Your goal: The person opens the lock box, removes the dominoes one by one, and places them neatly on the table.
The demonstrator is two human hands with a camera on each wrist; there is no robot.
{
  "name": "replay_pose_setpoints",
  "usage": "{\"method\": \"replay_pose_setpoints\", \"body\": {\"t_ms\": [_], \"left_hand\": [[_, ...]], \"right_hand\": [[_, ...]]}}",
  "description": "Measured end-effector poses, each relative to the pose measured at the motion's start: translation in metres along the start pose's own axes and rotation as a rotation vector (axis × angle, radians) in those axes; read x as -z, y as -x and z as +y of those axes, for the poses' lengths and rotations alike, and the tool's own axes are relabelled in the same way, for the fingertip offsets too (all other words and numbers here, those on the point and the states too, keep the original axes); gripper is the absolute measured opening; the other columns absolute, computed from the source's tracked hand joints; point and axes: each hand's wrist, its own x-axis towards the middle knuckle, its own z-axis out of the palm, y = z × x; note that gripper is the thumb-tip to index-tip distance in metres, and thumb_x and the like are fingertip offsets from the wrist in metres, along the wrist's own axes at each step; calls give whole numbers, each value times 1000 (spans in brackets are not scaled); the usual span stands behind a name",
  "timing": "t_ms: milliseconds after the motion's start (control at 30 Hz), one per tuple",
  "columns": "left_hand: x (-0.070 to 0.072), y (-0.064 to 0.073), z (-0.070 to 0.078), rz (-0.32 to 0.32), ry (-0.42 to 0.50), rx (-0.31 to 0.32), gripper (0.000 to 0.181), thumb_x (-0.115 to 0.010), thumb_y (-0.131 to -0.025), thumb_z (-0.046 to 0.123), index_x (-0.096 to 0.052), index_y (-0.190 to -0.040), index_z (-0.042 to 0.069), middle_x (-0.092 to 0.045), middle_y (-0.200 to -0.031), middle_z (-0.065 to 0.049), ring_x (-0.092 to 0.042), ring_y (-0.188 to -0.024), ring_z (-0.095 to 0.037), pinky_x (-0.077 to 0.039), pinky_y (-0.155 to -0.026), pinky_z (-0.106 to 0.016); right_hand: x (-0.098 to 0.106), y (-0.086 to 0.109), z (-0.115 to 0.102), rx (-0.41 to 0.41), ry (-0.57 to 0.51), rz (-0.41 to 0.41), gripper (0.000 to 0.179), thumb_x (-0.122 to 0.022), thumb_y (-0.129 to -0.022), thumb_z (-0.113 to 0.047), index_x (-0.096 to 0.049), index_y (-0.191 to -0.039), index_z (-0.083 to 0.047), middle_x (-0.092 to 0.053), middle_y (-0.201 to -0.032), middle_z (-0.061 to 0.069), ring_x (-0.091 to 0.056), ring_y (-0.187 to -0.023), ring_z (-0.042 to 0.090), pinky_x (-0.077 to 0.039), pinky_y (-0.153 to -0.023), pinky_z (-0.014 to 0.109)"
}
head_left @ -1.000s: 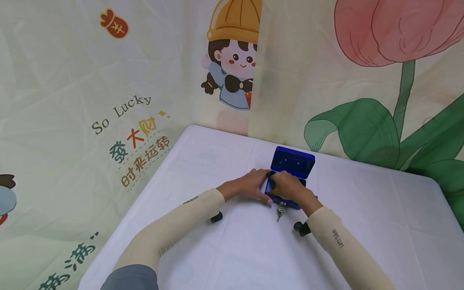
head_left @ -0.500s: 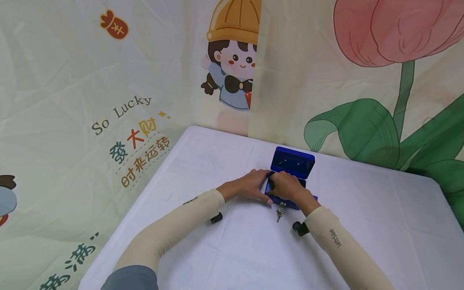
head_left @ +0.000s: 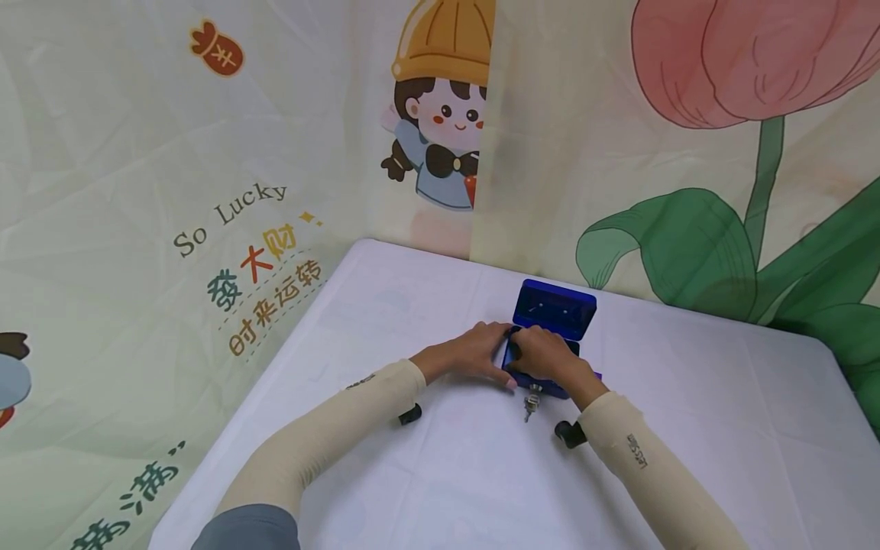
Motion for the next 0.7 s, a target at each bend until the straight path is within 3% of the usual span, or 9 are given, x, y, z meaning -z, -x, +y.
{"method": "replay_pose_setpoints", "body": {"t_ms": [367,700], "left_hand": [[2,3,1,3,17,17,115,-81,-75,62,-23,-159,10,-37,-159,-8,-41,-134,-25,-39,-114,-40],[1,3,3,3,14,3,113,-82,-75,60,-24,-159,10,-38,-160,-7,-39,-139,-26,-36,-117,-41]], "right_hand": [[4,6,2,17,50,-1,44,-82,-86,-29,-71,-120,-4,-74,-105,11,-69,-95,27,-58,-89,48],[11,15,10,22,56,3,45,-83,-84,-35,-72,-115,-5,-75,-98,9,-68,-82,19,-60,-82,43]]}}
